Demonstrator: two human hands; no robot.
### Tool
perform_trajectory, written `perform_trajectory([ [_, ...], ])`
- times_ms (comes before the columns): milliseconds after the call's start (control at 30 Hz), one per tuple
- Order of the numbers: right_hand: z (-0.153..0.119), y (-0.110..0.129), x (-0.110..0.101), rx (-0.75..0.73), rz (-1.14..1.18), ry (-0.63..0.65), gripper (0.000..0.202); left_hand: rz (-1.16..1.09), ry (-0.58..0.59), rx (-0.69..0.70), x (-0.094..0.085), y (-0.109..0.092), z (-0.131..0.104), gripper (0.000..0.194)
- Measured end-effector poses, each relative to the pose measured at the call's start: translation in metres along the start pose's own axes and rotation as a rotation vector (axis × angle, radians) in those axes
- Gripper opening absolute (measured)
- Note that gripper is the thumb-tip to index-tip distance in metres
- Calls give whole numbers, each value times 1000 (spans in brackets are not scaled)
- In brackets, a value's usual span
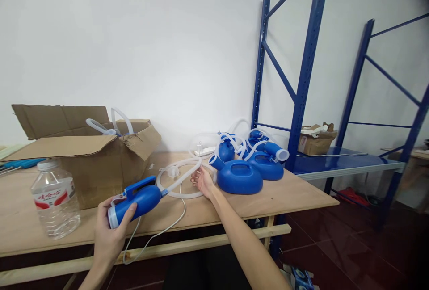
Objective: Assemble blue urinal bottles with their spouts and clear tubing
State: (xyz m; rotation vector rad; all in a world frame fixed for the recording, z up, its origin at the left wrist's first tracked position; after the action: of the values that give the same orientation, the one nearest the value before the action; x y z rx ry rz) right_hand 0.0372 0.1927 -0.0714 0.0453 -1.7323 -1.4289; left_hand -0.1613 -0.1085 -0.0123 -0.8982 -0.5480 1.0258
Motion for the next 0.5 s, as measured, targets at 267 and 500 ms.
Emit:
perform_trajectory([
  [267, -14, 4, 22, -87, -330, 92, 53, -81, -76, -70, -13, 14, 14, 65],
  [500, -42, -32, 73, -16, -505, 433, 62, -33, 45, 5, 21, -6, 2, 62],
])
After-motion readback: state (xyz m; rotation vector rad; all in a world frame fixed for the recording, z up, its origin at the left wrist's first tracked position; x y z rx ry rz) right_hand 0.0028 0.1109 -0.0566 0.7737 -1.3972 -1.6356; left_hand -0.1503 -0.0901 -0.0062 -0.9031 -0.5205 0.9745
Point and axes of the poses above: each hand's wrist, its own z-axis towards the middle knuckle, its own x-axis out of the palm, y = z × x, the point moved 10 cm from there along z, towards the middle knuckle, and after that the axes turned 1 degree about z, right-handed, at the moved point
